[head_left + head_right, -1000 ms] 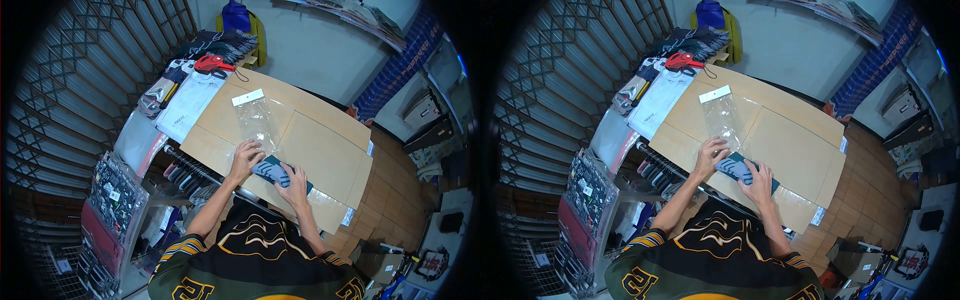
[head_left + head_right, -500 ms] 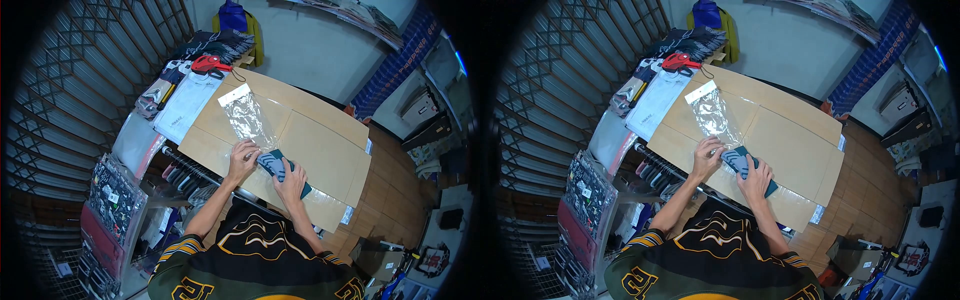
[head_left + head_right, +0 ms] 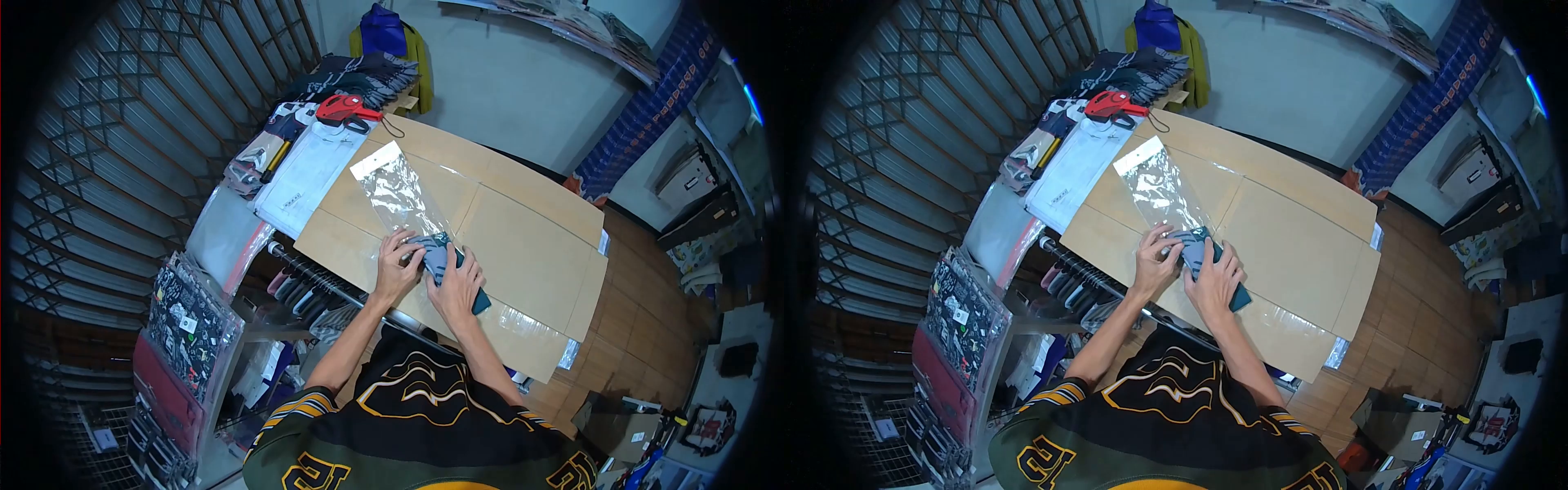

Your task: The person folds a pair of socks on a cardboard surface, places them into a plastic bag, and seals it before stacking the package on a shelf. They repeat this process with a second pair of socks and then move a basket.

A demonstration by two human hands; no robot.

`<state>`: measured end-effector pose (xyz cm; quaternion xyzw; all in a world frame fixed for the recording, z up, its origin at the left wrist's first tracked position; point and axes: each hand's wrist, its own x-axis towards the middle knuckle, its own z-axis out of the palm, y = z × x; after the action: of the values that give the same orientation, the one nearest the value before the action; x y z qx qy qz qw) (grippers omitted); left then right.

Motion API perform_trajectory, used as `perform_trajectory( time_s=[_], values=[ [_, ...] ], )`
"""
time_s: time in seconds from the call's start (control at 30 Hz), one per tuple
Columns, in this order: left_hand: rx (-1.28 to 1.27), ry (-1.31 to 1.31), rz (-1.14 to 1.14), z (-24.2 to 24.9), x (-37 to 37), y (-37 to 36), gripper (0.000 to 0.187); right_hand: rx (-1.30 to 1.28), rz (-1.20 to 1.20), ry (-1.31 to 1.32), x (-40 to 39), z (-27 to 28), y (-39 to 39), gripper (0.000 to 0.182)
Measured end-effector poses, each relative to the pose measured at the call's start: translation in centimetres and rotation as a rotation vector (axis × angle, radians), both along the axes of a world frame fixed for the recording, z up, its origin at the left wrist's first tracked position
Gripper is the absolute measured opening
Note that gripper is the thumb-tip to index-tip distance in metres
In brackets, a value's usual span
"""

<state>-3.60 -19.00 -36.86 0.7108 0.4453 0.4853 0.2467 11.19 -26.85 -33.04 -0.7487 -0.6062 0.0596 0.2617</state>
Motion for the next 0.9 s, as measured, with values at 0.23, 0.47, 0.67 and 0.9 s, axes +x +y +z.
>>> perform_trajectory(
  time_s=[0.23,0.47,0.67,0.9],
  values=[
    [-0.112,0.306,0.188,-0.1,-1.4,-2.8,0.096,0.046,0.159,0.072,2.6,0.4,-5.8,0.083],
    [-0.227,0.426,0.193,0.3,-1.1,-2.7,0.095,-0.060,0.198,-0.105,2.6,-2.1,-7.3,0.076],
    [-0.270,0.402,0.173,0.8,-1.2,-2.5,0.096,-0.025,0.186,-0.165,0.6,-2.5,-4.4,0.074],
    [-0.276,0.395,0.167,0.6,-1.3,-2.3,0.096,-0.002,0.163,-0.175,-1.1,-2.7,-1.5,0.073]
  ],
)
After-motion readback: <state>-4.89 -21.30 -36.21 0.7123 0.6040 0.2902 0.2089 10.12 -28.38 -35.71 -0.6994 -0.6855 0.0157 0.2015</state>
